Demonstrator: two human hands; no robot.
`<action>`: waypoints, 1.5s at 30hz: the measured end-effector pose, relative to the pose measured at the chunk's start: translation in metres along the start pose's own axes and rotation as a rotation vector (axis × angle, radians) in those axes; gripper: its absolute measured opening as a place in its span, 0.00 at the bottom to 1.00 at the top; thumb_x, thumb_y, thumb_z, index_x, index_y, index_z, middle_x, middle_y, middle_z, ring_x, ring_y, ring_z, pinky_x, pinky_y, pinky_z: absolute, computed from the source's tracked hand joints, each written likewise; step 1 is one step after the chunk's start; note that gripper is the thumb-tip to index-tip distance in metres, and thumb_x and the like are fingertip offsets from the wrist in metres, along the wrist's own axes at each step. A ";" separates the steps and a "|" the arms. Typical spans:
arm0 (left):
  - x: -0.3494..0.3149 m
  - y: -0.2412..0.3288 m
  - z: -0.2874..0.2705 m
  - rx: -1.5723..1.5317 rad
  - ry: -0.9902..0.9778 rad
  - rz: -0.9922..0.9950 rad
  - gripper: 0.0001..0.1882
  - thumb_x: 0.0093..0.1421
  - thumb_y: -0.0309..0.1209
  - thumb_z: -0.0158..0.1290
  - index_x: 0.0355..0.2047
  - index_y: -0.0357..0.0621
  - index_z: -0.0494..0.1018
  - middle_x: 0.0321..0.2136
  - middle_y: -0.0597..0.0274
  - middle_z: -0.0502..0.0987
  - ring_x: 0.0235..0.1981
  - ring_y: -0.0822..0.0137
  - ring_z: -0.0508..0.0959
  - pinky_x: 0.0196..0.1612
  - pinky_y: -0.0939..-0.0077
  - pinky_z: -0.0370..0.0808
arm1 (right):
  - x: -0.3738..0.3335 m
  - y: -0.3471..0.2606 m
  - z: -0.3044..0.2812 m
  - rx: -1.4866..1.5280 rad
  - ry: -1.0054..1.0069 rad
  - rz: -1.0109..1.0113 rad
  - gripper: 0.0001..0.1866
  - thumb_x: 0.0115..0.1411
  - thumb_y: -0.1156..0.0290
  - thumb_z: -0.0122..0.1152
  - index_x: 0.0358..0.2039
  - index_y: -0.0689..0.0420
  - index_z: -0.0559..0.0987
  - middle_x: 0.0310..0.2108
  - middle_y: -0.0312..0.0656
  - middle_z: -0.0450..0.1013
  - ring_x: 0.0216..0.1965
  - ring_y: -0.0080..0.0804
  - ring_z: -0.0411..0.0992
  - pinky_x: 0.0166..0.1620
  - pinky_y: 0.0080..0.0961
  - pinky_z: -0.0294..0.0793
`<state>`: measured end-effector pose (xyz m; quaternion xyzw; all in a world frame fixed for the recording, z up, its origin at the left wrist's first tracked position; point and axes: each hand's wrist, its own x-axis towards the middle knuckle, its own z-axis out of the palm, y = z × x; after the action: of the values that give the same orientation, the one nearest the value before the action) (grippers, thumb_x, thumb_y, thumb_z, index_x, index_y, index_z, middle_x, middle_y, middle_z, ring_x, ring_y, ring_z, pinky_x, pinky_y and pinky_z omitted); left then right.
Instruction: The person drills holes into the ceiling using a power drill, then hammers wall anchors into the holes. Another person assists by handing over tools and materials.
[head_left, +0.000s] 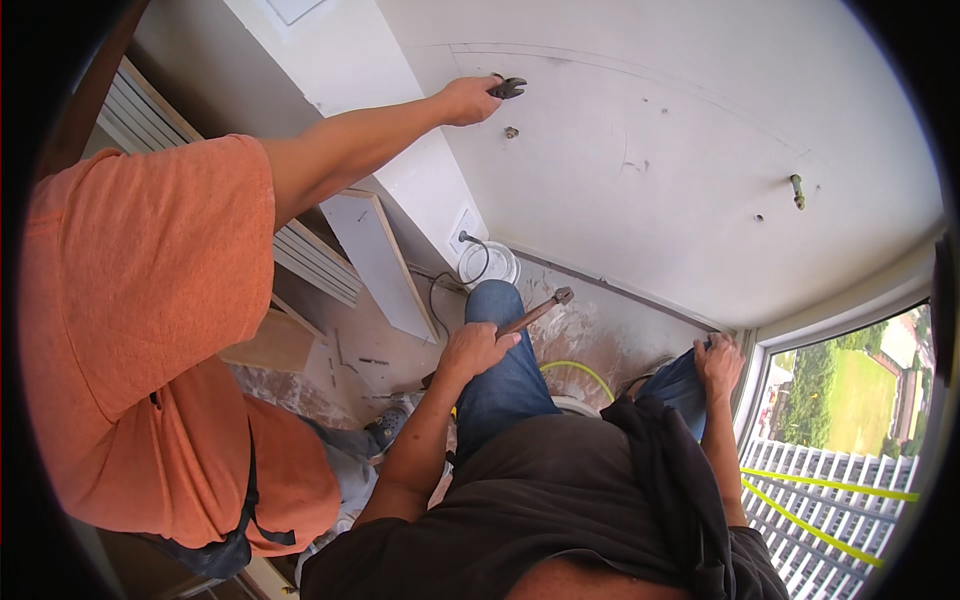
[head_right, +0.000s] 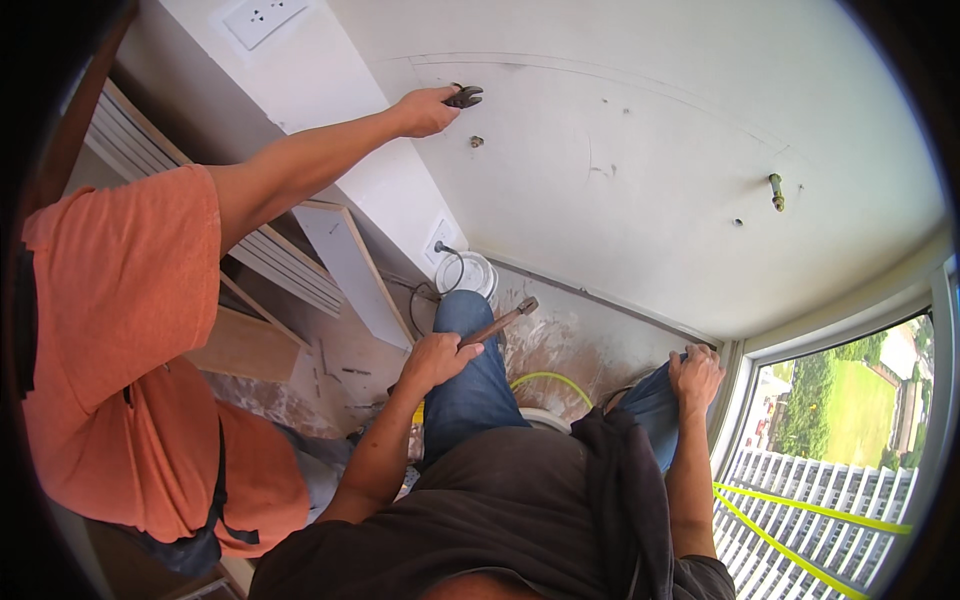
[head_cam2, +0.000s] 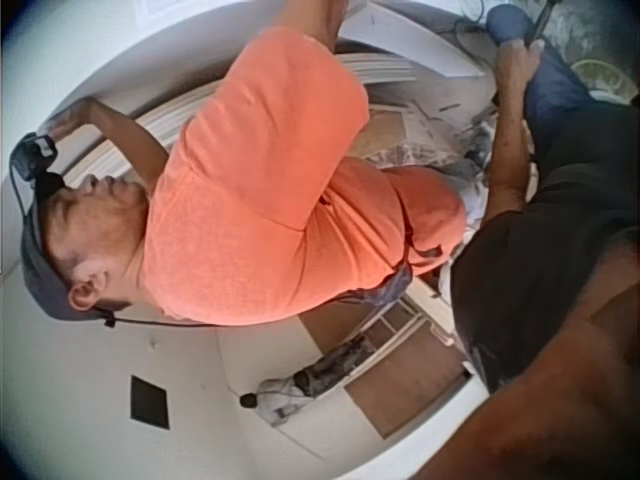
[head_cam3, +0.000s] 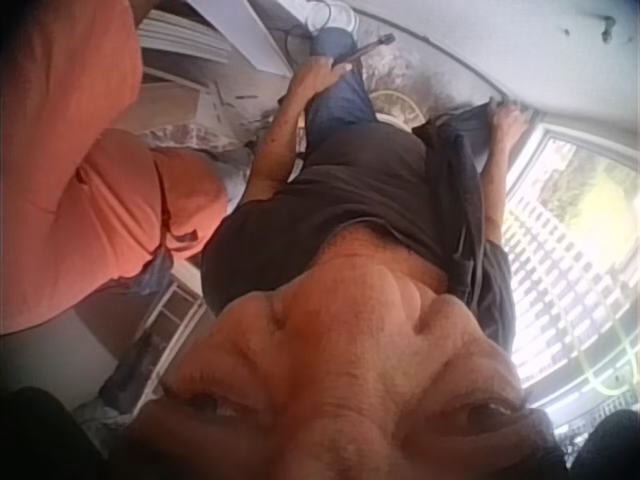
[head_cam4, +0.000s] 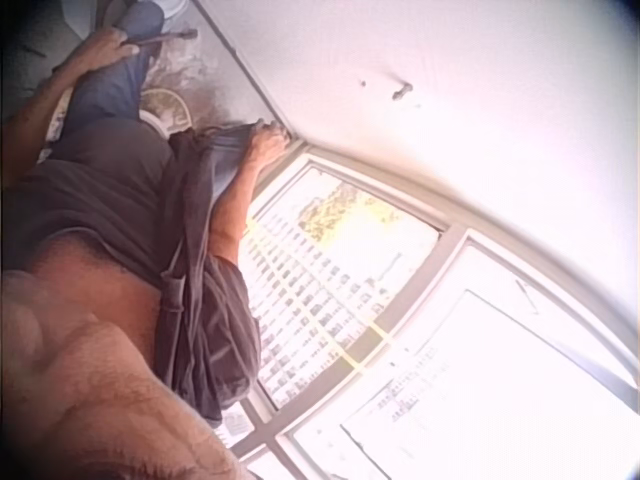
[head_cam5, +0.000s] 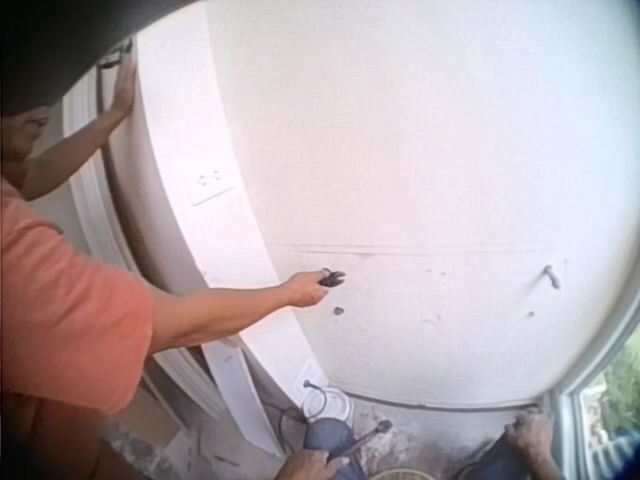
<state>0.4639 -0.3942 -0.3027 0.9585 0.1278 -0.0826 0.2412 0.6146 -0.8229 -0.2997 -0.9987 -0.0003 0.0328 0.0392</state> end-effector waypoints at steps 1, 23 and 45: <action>0.000 0.000 0.000 0.000 -0.001 0.000 0.35 0.59 0.59 0.52 0.23 0.30 0.76 0.24 0.34 0.77 0.31 0.38 0.79 0.37 0.49 0.74 | 0.000 0.000 0.000 0.010 -0.018 0.016 0.20 0.55 0.55 0.63 0.43 0.54 0.83 0.49 0.41 0.76 0.55 0.43 0.70 0.57 0.46 0.66; -0.006 0.001 0.002 0.014 0.056 0.012 0.34 0.60 0.58 0.53 0.23 0.31 0.75 0.24 0.33 0.77 0.30 0.37 0.79 0.36 0.48 0.74 | -0.001 0.002 0.001 0.000 -0.029 0.036 0.21 0.56 0.55 0.63 0.46 0.53 0.83 0.51 0.40 0.76 0.57 0.42 0.69 0.59 0.46 0.64; -0.008 -0.004 0.004 -0.012 0.070 0.019 0.33 0.60 0.57 0.53 0.23 0.31 0.75 0.24 0.34 0.77 0.30 0.37 0.79 0.37 0.48 0.74 | 0.000 0.000 0.001 0.004 -0.037 0.026 0.22 0.55 0.54 0.63 0.46 0.54 0.82 0.52 0.40 0.76 0.58 0.42 0.68 0.60 0.47 0.63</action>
<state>0.4550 -0.3946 -0.3060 0.9604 0.1276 -0.0458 0.2432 0.6151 -0.8232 -0.3007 -0.9978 0.0119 0.0516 0.0406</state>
